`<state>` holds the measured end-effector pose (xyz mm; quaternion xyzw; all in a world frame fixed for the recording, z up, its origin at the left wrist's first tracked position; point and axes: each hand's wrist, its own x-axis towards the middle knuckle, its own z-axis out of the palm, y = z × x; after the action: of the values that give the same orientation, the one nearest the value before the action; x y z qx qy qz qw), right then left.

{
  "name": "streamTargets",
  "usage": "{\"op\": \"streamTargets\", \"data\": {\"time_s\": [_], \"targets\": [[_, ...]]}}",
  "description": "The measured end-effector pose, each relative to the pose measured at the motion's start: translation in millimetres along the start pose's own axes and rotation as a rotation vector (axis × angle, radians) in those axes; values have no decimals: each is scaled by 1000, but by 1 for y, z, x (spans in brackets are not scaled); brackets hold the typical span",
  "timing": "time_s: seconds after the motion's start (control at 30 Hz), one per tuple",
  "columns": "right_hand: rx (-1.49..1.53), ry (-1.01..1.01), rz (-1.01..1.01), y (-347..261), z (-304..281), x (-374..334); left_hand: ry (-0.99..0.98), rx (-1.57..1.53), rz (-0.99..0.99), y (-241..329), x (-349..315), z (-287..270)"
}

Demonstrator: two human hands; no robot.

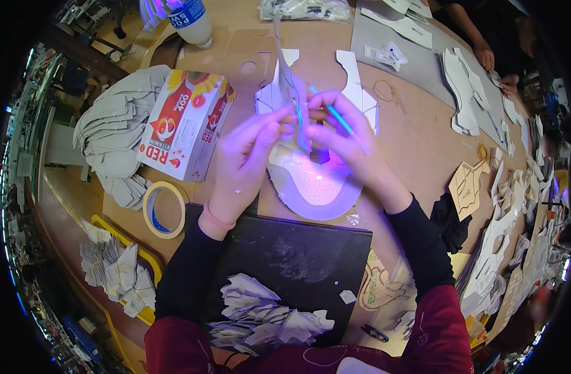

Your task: The person uses a pen to mark lines and points on white paper patterns laid on a table. They repeatedly pick up and place down pattern pieces, aligning them with a light box and making marks along edges and interior sections.

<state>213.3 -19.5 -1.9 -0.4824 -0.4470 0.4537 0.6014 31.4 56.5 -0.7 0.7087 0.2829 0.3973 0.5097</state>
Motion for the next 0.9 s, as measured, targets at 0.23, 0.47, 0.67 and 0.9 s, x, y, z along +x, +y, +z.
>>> {"op": "streamTargets", "data": {"time_s": [0.23,0.47,0.67,0.9], "targets": [[-33,222,9,20,6,-4,-42,348,108,-17,4,-12],[-754,233,-176,22,7,-10,-202,774,159,-19,-4,-11],[-647,211,-122,29,-12,0,-171,728,101,-23,-3,-11],[-674,201,-190,25,-12,0,-192,552,53,-32,-3,-17]]}}
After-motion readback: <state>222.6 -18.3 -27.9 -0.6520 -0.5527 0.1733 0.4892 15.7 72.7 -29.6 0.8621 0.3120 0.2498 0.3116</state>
